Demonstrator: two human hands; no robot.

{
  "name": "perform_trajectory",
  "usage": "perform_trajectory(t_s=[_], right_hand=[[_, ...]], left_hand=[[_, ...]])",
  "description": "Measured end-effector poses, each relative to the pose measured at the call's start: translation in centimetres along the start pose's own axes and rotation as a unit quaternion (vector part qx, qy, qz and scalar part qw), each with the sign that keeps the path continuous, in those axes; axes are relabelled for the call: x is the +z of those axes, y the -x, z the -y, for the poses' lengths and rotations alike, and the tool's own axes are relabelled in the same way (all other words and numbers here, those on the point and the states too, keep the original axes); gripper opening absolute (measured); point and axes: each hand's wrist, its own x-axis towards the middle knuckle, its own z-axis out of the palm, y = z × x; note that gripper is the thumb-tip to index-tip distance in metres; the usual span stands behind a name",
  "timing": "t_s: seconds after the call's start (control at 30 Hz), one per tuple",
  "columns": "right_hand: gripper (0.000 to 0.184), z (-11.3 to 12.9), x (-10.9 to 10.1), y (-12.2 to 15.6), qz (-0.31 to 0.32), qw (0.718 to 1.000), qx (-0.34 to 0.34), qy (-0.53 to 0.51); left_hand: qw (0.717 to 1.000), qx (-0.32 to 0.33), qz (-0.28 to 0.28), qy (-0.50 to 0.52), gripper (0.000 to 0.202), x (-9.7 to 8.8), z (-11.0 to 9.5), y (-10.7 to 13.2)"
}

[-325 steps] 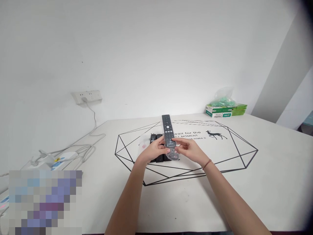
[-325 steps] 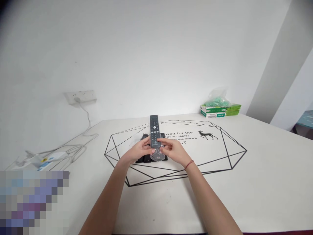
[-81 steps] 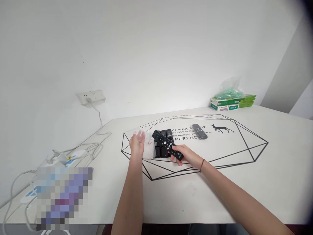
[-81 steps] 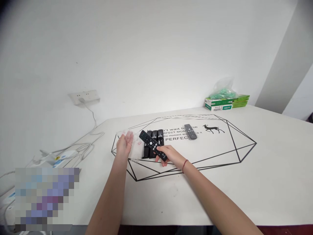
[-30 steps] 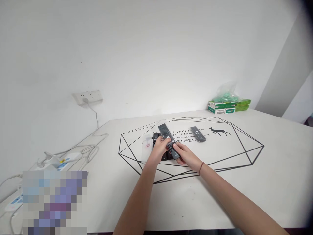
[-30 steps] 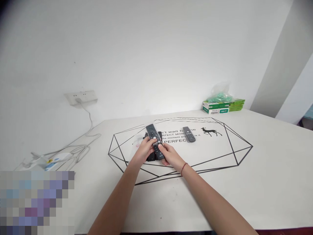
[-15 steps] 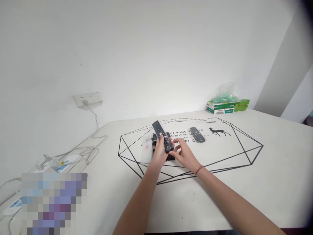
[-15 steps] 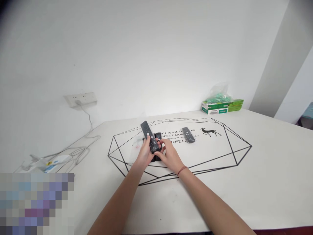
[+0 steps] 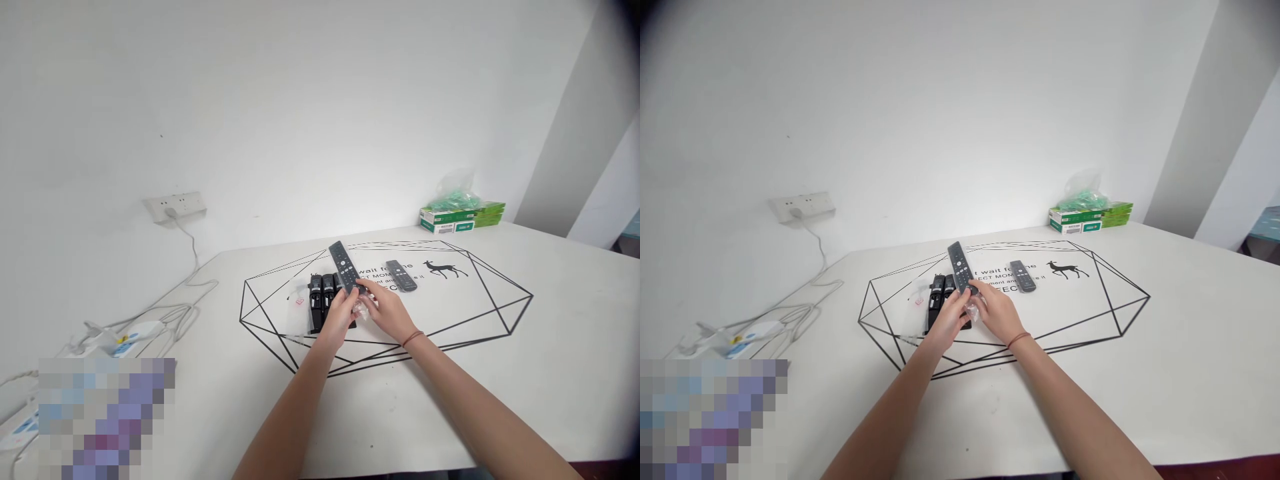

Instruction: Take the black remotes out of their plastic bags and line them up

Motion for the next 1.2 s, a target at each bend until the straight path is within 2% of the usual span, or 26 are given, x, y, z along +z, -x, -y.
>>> perform_trajectory(t_s=[0.23,0.33,0.4,0.47,0.57,0.67,0.8,0.87,0.93,1.1,1.2], right_hand=[[0.031,0.5,-0.7,-0.1,-0.023,1.000,0.007,0.008],[0.034,0.8,-1.9,-0.5,0.031,0.997,0.008,-0.069],[0.046,1.0,-2.8,-0.7,0.095,0.983,0.027,-0.155],[0.054,1.1,-3.4,-1.0,0.125,0.960,0.067,-0.241],[0.055,0.9,-3.5,-1.3,0.104,0.927,0.119,-0.339],[0.063,0.6,-3.1,-1.4,0.086,0.909,0.134,-0.385],[0.061,0.5,-3.0,-1.3,0.075,0.917,0.124,-0.372],[0.059,0.5,-3.1,-1.2,0.086,0.927,0.115,-0.345],[0.056,0.5,-3.3,-1.2,0.101,0.935,0.111,-0.321],[0.051,0.2,-3.4,-1.1,0.098,0.939,0.113,-0.308],[0.051,0.2,-3.4,-1.0,0.091,0.942,0.113,-0.302]], left_hand=[[0.997,0.046,0.042,-0.052,0.034,-0.4,-0.5,-0.1],[0.995,0.065,0.019,-0.072,0.036,-0.7,-0.5,-0.4],[0.992,0.080,0.000,-0.096,0.037,-1.0,-0.7,-0.5],[0.988,0.091,-0.002,-0.122,0.036,-1.2,-1.0,-0.6],[0.984,0.086,0.028,-0.153,0.034,-1.3,-1.3,-0.5],[0.981,0.093,0.045,-0.165,0.041,-1.1,-1.4,-0.3],[0.973,0.128,0.016,-0.193,0.070,-1.0,-1.9,0.1],[0.961,0.147,0.003,-0.234,0.075,-1.1,-2.3,0.4],[0.946,0.170,-0.002,-0.277,0.071,-1.3,-2.7,0.6],[0.902,0.220,-0.003,-0.372,0.039,-1.6,-3.4,0.7],[0.881,0.242,-0.002,-0.407,0.038,-1.6,-3.6,0.6]])
